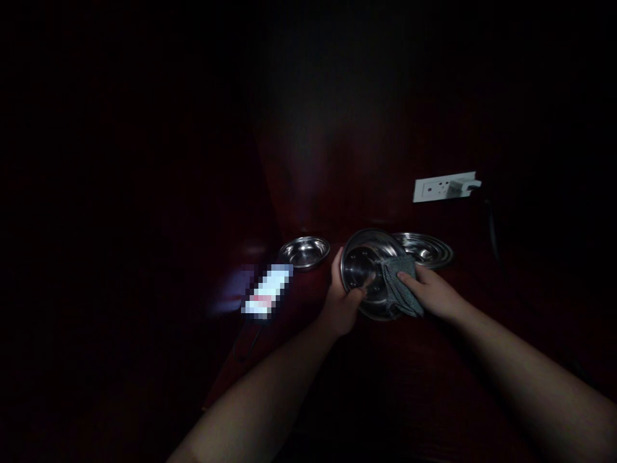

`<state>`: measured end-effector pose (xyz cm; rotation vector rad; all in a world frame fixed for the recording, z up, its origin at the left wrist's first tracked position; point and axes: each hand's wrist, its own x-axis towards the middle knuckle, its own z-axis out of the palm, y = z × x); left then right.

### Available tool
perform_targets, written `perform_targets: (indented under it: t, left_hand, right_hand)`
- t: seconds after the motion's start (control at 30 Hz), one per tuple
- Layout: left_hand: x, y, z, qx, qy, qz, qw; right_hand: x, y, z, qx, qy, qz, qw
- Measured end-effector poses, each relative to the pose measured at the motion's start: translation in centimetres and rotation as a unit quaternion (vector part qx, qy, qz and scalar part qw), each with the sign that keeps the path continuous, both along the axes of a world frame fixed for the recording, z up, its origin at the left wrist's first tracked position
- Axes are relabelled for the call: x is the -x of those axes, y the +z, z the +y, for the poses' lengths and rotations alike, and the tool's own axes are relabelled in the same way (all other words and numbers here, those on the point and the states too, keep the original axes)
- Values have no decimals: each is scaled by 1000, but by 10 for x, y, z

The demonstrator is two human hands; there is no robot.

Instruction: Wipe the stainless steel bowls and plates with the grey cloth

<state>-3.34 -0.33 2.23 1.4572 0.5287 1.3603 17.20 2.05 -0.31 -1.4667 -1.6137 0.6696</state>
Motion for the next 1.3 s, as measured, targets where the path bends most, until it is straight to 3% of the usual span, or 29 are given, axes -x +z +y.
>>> perform_targets:
  t: [0.5,0.87,1.3]
  left_hand:
    - [4,-9,12,97,46,-3,994]
    - [8,-8,13,112,36,15,993]
    - [5,-4,13,86,23,9,996]
  right_hand:
    - [5,9,-5,-44,11,10,999]
    - [3,10,-6,-35,-29,-6,999]
    - [5,15,-9,-27,-19,8,999]
